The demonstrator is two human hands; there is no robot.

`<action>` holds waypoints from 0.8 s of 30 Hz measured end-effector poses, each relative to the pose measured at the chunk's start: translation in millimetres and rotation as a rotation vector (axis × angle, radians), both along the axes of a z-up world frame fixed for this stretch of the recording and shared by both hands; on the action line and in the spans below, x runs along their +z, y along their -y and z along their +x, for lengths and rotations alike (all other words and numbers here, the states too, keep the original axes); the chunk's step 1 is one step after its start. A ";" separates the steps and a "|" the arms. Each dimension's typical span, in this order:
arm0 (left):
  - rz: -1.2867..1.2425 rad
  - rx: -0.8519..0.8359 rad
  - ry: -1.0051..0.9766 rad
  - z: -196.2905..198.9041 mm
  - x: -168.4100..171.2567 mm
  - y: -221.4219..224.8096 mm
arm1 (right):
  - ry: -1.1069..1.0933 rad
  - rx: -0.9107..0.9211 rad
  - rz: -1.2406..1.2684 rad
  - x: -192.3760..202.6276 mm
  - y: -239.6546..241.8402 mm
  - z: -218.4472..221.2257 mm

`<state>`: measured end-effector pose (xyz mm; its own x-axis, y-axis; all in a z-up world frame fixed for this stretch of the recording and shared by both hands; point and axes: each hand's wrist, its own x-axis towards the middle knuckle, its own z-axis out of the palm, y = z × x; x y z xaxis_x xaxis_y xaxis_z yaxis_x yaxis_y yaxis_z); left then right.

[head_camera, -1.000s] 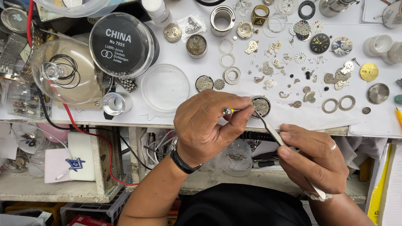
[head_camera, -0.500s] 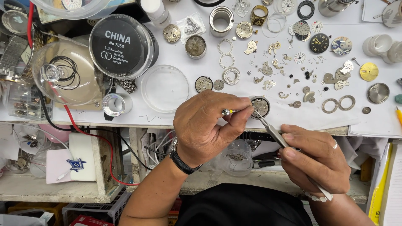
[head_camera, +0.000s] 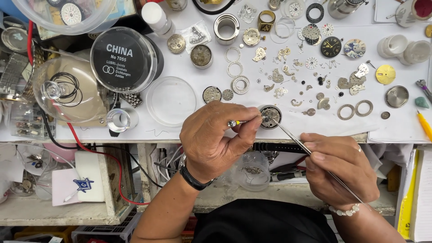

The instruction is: Inspecting and manipulating tiny components of a watch movement using tweezers and a probe on a repair bench.

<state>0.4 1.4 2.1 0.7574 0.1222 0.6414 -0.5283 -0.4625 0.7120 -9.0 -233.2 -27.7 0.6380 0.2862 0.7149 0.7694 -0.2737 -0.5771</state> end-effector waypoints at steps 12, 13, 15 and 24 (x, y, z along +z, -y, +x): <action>-0.036 -0.025 0.004 -1.0 -0.7 -0.8 | 0.013 -0.019 -0.010 3.9 -4.8 2.7; -0.035 -0.026 0.005 -1.3 0.1 -1.2 | 0.014 -0.020 -0.009 3.9 -4.6 2.8; -0.073 -0.014 0.009 -2.0 1.7 -1.8 | 0.013 -0.007 -0.006 4.1 -4.2 3.0; 0.109 -0.089 0.109 -40.0 -12.6 -14.1 | 0.106 0.027 0.358 -11.3 15.5 -10.9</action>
<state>-39.6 15.5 -10.5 0.6873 -0.0172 0.7261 -0.6421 -0.4818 0.5963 -19.9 -248.8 -38.9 0.5505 0.0213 0.8346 0.8344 -0.0480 -0.5491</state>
